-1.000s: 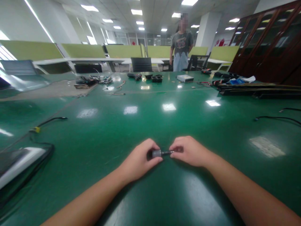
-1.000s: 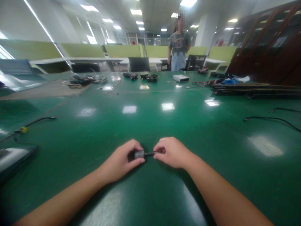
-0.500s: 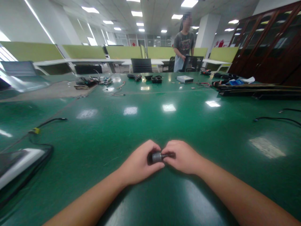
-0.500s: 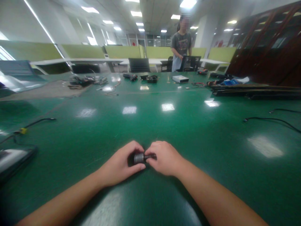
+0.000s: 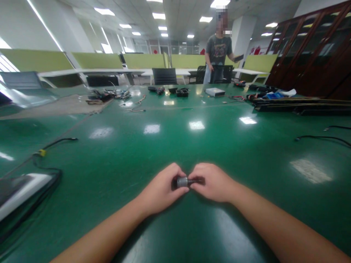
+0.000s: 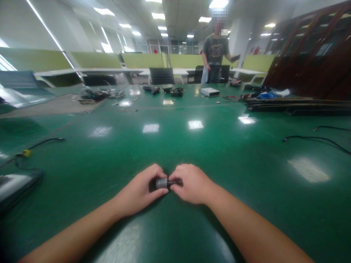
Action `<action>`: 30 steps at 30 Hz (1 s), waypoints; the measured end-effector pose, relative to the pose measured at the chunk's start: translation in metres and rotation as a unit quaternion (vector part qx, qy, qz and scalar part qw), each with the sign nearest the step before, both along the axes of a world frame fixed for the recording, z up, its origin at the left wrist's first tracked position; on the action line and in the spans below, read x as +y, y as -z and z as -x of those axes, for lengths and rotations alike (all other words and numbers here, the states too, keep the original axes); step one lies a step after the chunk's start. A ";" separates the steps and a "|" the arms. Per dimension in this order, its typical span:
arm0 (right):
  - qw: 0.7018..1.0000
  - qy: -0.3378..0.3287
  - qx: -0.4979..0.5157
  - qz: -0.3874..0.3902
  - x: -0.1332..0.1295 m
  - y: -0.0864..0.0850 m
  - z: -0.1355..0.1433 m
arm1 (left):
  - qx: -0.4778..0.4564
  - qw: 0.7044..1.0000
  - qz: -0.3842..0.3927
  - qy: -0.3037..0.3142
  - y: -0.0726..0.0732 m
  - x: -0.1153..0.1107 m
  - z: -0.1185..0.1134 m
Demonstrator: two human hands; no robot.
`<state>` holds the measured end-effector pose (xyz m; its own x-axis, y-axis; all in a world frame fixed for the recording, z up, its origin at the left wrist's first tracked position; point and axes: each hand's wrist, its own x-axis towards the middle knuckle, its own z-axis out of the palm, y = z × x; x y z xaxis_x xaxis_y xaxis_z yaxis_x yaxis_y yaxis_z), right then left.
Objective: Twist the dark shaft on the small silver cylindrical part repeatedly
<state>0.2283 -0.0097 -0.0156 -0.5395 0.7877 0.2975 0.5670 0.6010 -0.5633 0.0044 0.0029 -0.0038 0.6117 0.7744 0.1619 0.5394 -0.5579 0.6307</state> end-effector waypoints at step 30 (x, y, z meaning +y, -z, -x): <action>1.000 -0.002 -0.018 0.024 -0.003 -0.008 -0.007 | 0.009 1.000 0.015 -0.005 -0.002 -0.002 0.003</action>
<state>0.2351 -0.0130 -0.0073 -0.5521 0.7986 0.2396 0.5858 0.5760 -0.5701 0.0016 0.0006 -0.0018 0.6065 0.7849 0.1266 0.5569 -0.5331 0.6369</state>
